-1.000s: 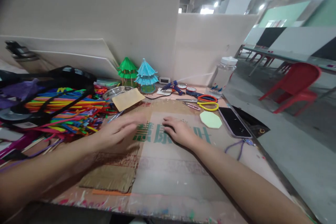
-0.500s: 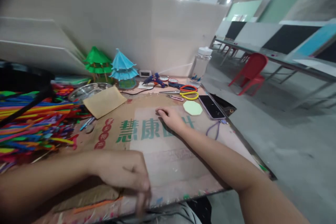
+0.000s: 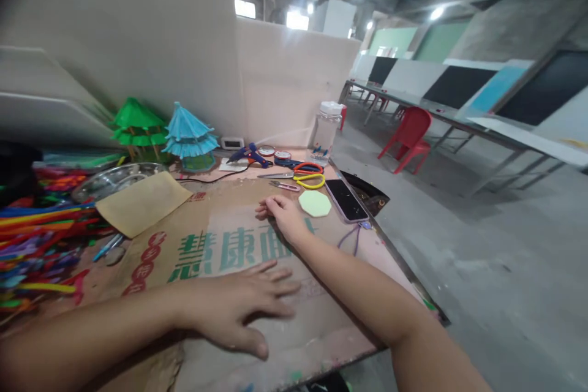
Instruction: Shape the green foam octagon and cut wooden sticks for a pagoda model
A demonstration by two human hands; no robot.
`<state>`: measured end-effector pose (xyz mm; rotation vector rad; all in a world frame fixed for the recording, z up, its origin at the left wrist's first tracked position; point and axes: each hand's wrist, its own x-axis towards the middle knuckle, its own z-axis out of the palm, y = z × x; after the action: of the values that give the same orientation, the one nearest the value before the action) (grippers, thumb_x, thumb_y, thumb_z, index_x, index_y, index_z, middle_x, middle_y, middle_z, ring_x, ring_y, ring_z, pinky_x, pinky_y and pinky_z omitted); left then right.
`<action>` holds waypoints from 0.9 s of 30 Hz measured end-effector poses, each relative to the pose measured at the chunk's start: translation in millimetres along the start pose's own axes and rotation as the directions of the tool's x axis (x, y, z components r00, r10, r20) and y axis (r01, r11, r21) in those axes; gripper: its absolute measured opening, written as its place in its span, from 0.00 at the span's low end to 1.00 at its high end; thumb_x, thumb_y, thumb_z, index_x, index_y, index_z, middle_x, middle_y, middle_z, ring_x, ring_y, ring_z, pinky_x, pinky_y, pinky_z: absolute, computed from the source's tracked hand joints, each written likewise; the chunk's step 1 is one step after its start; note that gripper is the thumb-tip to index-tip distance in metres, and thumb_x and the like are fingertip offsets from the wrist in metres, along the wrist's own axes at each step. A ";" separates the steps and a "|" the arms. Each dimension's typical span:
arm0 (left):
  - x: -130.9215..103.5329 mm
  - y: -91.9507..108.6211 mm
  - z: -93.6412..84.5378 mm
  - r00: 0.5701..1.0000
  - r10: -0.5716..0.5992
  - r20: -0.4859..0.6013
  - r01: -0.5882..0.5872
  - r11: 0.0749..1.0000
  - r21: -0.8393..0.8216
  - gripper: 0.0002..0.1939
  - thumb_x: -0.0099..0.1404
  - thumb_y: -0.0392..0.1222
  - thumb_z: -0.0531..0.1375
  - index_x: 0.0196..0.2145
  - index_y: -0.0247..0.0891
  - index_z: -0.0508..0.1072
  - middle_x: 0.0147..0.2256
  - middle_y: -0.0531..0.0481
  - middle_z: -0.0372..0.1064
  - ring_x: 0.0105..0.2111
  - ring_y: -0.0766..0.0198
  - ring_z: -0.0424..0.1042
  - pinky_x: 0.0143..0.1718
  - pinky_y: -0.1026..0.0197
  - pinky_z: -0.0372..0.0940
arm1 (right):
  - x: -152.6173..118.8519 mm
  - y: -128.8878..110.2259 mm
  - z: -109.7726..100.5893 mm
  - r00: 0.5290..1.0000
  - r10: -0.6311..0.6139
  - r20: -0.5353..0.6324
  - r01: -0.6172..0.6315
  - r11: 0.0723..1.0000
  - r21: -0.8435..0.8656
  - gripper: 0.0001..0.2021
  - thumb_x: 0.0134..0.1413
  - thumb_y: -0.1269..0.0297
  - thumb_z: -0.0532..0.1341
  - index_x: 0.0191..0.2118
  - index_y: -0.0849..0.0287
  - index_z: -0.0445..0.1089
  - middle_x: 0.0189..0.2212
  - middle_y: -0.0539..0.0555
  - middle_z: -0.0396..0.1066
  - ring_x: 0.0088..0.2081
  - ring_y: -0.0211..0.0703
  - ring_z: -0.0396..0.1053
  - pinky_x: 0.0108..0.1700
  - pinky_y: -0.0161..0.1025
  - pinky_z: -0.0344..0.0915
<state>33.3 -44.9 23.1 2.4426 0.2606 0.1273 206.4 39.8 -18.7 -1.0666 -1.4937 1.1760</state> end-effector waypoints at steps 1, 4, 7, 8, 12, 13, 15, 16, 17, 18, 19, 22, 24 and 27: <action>-6.5 -2.6 0.0 1.000 0.004 0.012 -0.003 1.000 -0.012 0.24 0.69 0.55 0.60 0.58 0.45 0.74 0.67 0.43 0.58 0.68 0.46 0.55 0.70 0.41 0.46 | -3.3 -3.3 -1.5 1.000 -0.006 0.022 0.006 1.000 -0.021 0.22 0.63 0.43 0.55 0.42 0.59 0.71 0.39 0.61 0.79 0.37 0.45 0.79 0.46 0.47 0.74; -29.3 -14.2 -3.6 0.971 -0.218 -0.094 0.229 0.964 0.134 0.39 0.61 0.65 0.63 0.65 0.44 0.66 0.69 0.38 0.51 0.70 0.38 0.49 0.69 0.33 0.42 | -23.2 -18.6 -19.0 0.992 -0.020 0.126 0.036 0.991 -0.126 0.16 0.61 0.51 0.59 0.43 0.58 0.73 0.43 0.60 0.78 0.43 0.48 0.78 0.51 0.51 0.72; -50.4 -30.2 -13.5 0.922 -0.379 -0.085 0.387 0.879 0.280 0.51 0.60 0.72 0.58 0.72 0.46 0.47 0.72 0.38 0.40 0.71 0.37 0.40 0.67 0.26 0.33 | -54.4 -34.0 -53.0 0.963 -0.066 0.262 0.153 0.933 -0.326 0.14 0.58 0.57 0.65 0.47 0.57 0.76 0.50 0.60 0.76 0.55 0.53 0.71 0.63 0.57 0.61; -56.0 -34.6 -17.5 0.909 -0.408 -0.088 0.415 0.858 0.302 0.49 0.63 0.71 0.56 0.72 0.47 0.45 0.72 0.40 0.40 0.72 0.39 0.41 0.67 0.26 0.33 | -65.6 -37.7 -64.5 0.937 -0.075 0.343 0.237 0.856 -0.460 0.17 0.60 0.58 0.63 0.52 0.57 0.74 0.54 0.62 0.74 0.58 0.54 0.69 0.64 0.58 0.60; -78.5 -35.4 -28.8 0.852 -0.497 -0.163 0.522 0.791 0.320 0.40 0.68 0.64 0.55 0.71 0.47 0.52 0.71 0.43 0.46 0.71 0.40 0.45 0.68 0.29 0.37 | -104.3 -49.3 -89.7 0.879 0.070 0.472 0.325 0.637 -0.699 0.36 0.57 0.48 0.65 0.66 0.62 0.61 0.69 0.68 0.55 0.69 0.60 0.53 0.69 0.61 0.52; -85.6 -31.0 -29.1 0.851 -0.505 -0.142 0.523 0.792 0.316 0.39 0.68 0.62 0.57 0.70 0.50 0.53 0.71 0.44 0.45 0.71 0.40 0.44 0.68 0.30 0.38 | -111.3 -52.8 -89.8 0.863 0.108 0.494 0.333 0.615 -0.715 0.41 0.54 0.45 0.67 0.68 0.61 0.59 0.70 0.68 0.51 0.71 0.61 0.49 0.70 0.61 0.49; -100.2 -19.3 -26.1 0.878 -0.479 -0.020 0.461 0.833 0.304 0.41 0.64 0.57 0.63 0.70 0.57 0.51 0.72 0.49 0.40 0.71 0.39 0.41 0.68 0.31 0.40 | -120.9 -61.1 -85.2 0.820 0.163 0.549 0.371 0.580 -0.725 0.46 0.51 0.41 0.68 0.70 0.59 0.55 0.72 0.66 0.47 0.72 0.62 0.46 0.71 0.59 0.47; -106.3 -13.3 -23.1 0.889 -0.455 0.044 0.424 0.857 0.294 0.45 0.61 0.54 0.65 0.70 0.60 0.49 0.72 0.51 0.37 0.72 0.39 0.39 0.69 0.32 0.41 | -123.4 -65.4 -81.8 0.799 0.179 0.574 0.394 0.564 -0.725 0.47 0.51 0.41 0.67 0.70 0.58 0.55 0.72 0.66 0.47 0.72 0.62 0.46 0.71 0.59 0.47; -110.5 -8.1 -19.5 0.896 -0.437 0.085 0.398 0.871 0.287 0.48 0.59 0.52 0.67 0.70 0.61 0.46 0.73 0.52 0.35 0.72 0.39 0.38 0.69 0.33 0.41 | -124.5 -69.4 -78.5 0.782 0.191 0.594 0.418 0.546 -0.726 0.46 0.51 0.41 0.67 0.70 0.58 0.55 0.72 0.66 0.47 0.72 0.62 0.46 0.71 0.58 0.48; -112.5 -4.2 -15.8 0.900 -0.425 0.097 0.384 0.878 0.285 0.49 0.58 0.49 0.67 0.70 0.62 0.45 0.73 0.52 0.34 0.72 0.40 0.37 0.69 0.33 0.42 | -124.4 -72.9 -75.5 0.767 0.199 0.610 0.441 0.526 -0.727 0.46 0.51 0.40 0.67 0.70 0.58 0.56 0.71 0.66 0.48 0.72 0.63 0.47 0.70 0.58 0.49; -112.1 -1.8 -12.4 0.905 -0.417 0.084 0.378 0.879 0.289 0.49 0.59 0.48 0.67 0.71 0.61 0.45 0.73 0.52 0.35 0.72 0.40 0.38 0.69 0.34 0.41 | -123.3 -75.7 -73.1 0.756 0.202 0.622 0.463 0.508 -0.727 0.45 0.52 0.39 0.66 0.70 0.58 0.56 0.71 0.67 0.50 0.71 0.63 0.48 0.70 0.58 0.50; -101.8 -2.6 -5.5 0.940 -0.342 0.009 0.323 0.897 0.300 0.40 0.65 0.50 0.63 0.70 0.58 0.52 0.71 0.52 0.47 0.71 0.45 0.45 0.71 0.37 0.38 | -118.1 -79.6 -69.4 0.725 0.218 0.653 0.506 0.476 -0.720 0.46 0.53 0.36 0.63 0.70 0.58 0.56 0.69 0.67 0.54 0.70 0.65 0.52 0.67 0.56 0.56; -95.2 -4.7 -3.8 0.954 -0.301 0.005 0.285 0.909 0.304 0.37 0.66 0.57 0.62 0.69 0.55 0.56 0.70 0.49 0.52 0.70 0.45 0.49 0.71 0.40 0.40 | -116.4 -79.4 -68.6 0.717 0.229 0.659 0.513 0.467 -0.720 0.46 0.52 0.35 0.63 0.70 0.58 0.56 0.69 0.68 0.54 0.69 0.66 0.54 0.66 0.56 0.58; -92.3 1.3 -1.2 0.933 -0.360 0.031 0.329 0.882 0.336 0.49 0.58 0.67 0.65 0.70 0.50 0.54 0.71 0.43 0.45 0.70 0.38 0.47 0.69 0.37 0.46 | -117.8 -78.5 -67.4 0.728 0.211 0.653 0.510 0.470 -0.721 0.47 0.50 0.35 0.64 0.69 0.58 0.57 0.69 0.68 0.54 0.69 0.66 0.54 0.65 0.56 0.58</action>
<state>-56.7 -65.3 22.6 2.6702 0.7215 -0.2025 288.6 -75.3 48.8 -1.1001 -2.9524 0.5626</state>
